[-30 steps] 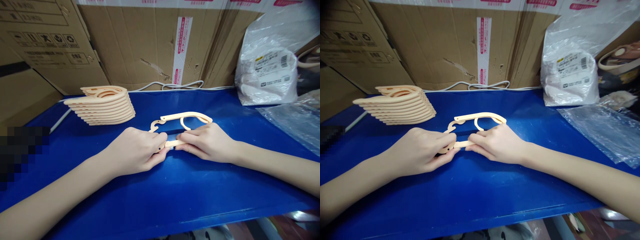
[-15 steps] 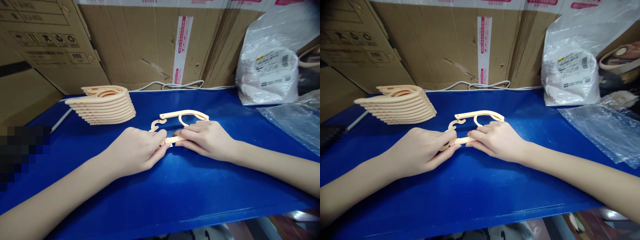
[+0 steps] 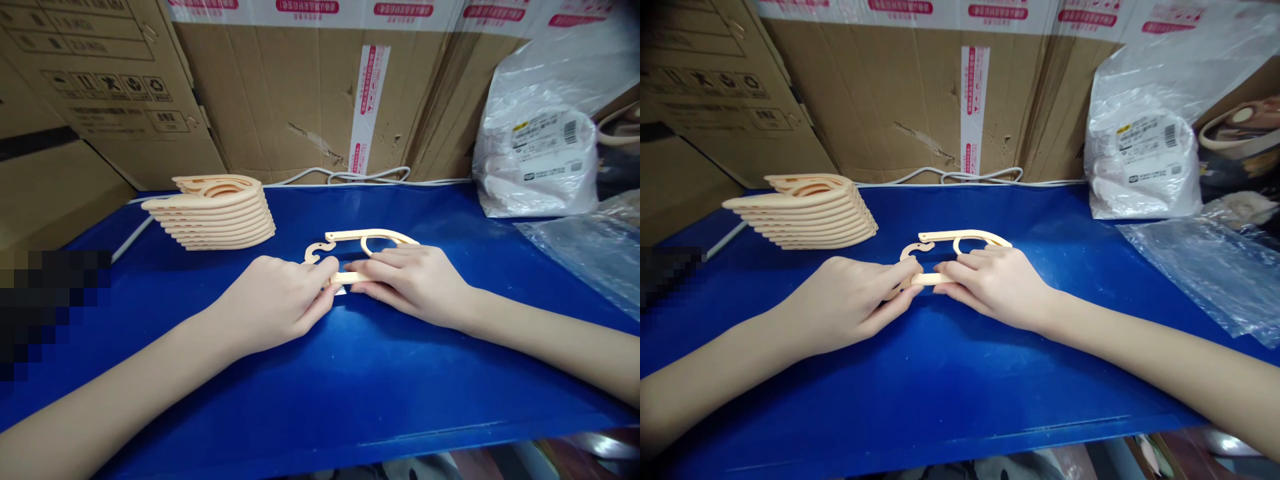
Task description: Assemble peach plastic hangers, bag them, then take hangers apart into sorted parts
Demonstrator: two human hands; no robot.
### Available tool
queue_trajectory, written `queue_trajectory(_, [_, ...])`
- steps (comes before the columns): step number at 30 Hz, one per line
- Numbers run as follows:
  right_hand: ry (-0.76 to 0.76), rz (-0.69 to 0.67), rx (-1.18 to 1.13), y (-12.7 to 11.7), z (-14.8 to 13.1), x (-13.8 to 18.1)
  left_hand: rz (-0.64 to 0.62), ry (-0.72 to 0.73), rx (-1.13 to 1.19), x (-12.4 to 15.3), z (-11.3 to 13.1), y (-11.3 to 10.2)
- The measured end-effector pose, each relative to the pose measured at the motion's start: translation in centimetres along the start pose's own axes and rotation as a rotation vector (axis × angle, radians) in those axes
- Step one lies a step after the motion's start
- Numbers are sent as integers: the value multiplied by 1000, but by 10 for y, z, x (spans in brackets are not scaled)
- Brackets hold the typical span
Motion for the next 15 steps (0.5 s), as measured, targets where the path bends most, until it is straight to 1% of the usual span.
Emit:
queue_trajectory(4, [-30, 34, -1, -2, 1, -1, -15, -11, 14, -1, -3, -4])
queue_trajectory(7, [-21, 108, 9, -10, 6, -3, -67, -64, 16, -3, -9, -9])
queue_trajectory(9, [32, 170, 24, -17, 12, -3, -91, -96, 11, -4, -13, -13])
queue_trajectory(11, [103, 216, 39, -21, 20, -3, -90, -109, 4, -5, -15, -16])
queue_trajectory(15, [227, 237, -42, -18, 37, 0, -99, -79, -2, -3, -16, -18])
Point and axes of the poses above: each hand's wrist, its own x-axis away from the middle knuckle, its own y-axis out of the palm, z = x × y, the point moved 5 cm from there along -x, towards the middle knuckle
